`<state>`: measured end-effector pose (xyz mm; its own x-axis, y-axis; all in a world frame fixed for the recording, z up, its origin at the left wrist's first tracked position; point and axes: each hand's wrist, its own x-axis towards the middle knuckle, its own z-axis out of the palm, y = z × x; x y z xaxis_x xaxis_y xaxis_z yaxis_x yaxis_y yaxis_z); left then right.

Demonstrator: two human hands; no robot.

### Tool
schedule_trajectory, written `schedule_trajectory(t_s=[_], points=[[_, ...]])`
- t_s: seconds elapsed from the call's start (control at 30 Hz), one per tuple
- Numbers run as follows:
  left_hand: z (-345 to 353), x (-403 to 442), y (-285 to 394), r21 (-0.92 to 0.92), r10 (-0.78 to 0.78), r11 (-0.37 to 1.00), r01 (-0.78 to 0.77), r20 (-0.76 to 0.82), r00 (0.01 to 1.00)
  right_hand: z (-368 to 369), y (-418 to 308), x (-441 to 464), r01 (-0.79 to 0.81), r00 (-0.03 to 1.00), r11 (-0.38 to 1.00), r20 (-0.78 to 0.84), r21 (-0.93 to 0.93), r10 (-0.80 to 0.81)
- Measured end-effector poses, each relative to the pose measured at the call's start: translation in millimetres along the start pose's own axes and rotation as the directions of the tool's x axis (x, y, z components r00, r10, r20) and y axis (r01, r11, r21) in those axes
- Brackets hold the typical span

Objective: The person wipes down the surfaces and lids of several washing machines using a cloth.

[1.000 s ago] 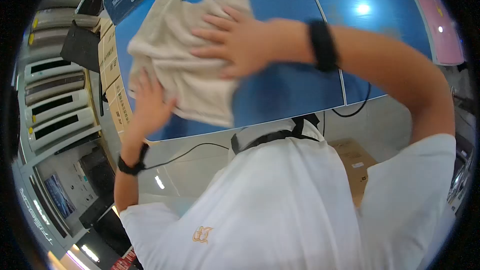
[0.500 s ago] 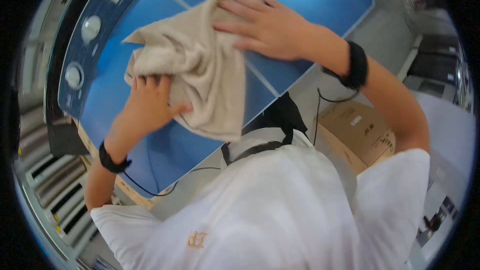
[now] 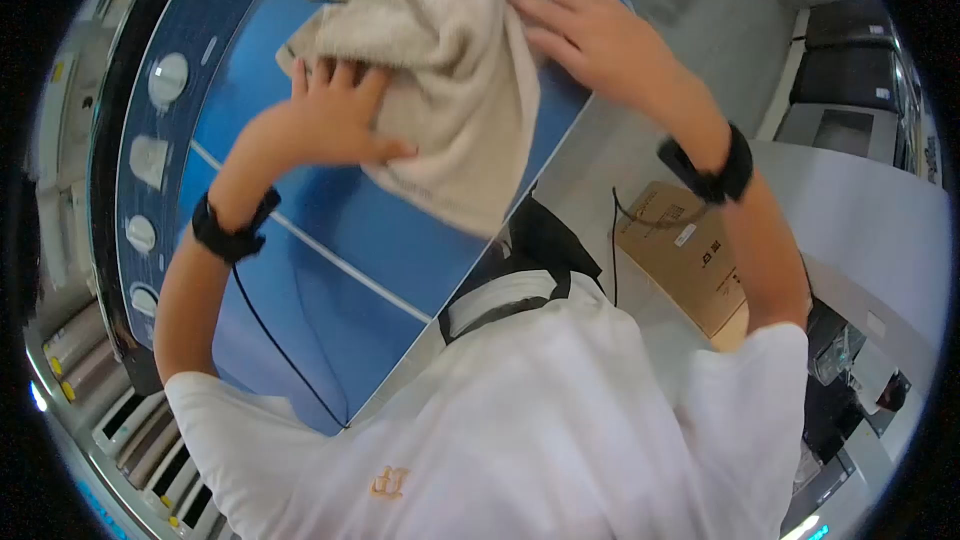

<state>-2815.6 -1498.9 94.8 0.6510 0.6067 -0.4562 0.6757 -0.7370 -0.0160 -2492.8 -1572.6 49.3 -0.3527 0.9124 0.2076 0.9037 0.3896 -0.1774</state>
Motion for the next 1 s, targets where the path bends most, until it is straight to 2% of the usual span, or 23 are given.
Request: schedule_trajectory(t_s=[0.07, 0.17, 0.27, 0.3, 0.37, 0.43, 0.53, 0.63, 0.67, 0.77, 0.83, 0.87, 0.93, 1.0], points=[[-28.4, 61.1, 0.3, 0.001, -0.032, 1.0, 0.032, 0.009, 0.999, 14.3, 40.2, 27.2, -0.027, 0.989, 0.999, -0.146, 0.029, 0.031], [-59.6, 144.9, 6.2, 0.045, -0.088, 0.995, 0.088, 0.012, 0.996, 13.8, 61.7, 61.5, -0.148, 0.989, 0.903, 0.083, 0.403, 0.125], [-73.6, 183.2, 21.4, 0.103, -0.128, 0.987, 0.124, 0.039, 0.991, 14.1, 62.6, 57.7, -0.076, 0.991, 0.851, -0.051, 0.52, 0.12], [-77.5, 191.3, 26.4, 0.125, -0.137, 0.984, 0.131, 0.042, 0.99, 12.6, 63.8, 54.1, -0.095, 0.989, 0.85, -0.049, 0.518, 0.141], [-68.4, 194.3, 26.0, 0.114, -0.056, 0.992, 0.06, -0.036, 0.998, 11.1, 65.2, 43.4, -0.133, 0.983, 0.846, -0.041, 0.517, 0.18], [-50.6, 195.7, 17.7, 0.109, 0.075, 0.992, -0.061, -0.125, 0.989, 14.7, 62.0, 26.4, -0.107, 0.969, 0.827, -0.127, 0.552, 0.21], [-93.5, 158.1, 71.3, 0.178, 0.127, 0.979, -0.095, -0.178, 0.976, 11.3, 67.4, 7.5, -0.088, 0.961, 0.765, -0.148, 0.638, 0.235], [-119.3, 165.2, 108.8, 0.049, -0.071, 0.997, 0.068, 0.065, 0.995, 5.3, 74.8, -9.3, -0.093, 0.959, 0.707, -0.127, 0.701, 0.253], [-120.0, 165.3, 119.6, 0.195, 0.001, 0.981, 0.011, -0.059, 0.998, 3.4, 77.8, -14.4, -0.09, 0.956, 0.7, -0.136, 0.708, 0.261], [-159.6, 184.4, 124.4, 0.073, 0.187, 0.975, -0.21, 0.237, 0.953, -2.4, 97.4, -20.3, -0.079, 0.945, 0.712, -0.176, 0.697, 0.277], [-165.9, 200.0, 107.3, 0.039, 0.387, 0.922, -0.385, -0.055, 0.921, -15.8, 114.7, -17.1, -0.078, 0.919, 0.76, -0.25, 0.645, 0.306], [-174.3, 214.3, 102.2, 0.047, 0.456, 0.887, -0.459, -0.231, 0.859, -33.5, 131.1, -8.9, -0.068, 0.893, 0.808, -0.325, 0.586, 0.311], [-205.0, 245.8, 104.2, 0.14, 0.406, 0.91, -0.391, -0.498, 0.766, -63.4, 157.6, -5.1, -0.094, 0.854, 0.883, -0.419, 0.46, 0.309], [-232.2, 288.5, 104.8, 0.078, 0.375, 0.871, -0.486, -0.743, 0.554, -84.4, 200.7, 4.2, -0.133, 0.822, 0.942, -0.497, 0.307, 0.278]])
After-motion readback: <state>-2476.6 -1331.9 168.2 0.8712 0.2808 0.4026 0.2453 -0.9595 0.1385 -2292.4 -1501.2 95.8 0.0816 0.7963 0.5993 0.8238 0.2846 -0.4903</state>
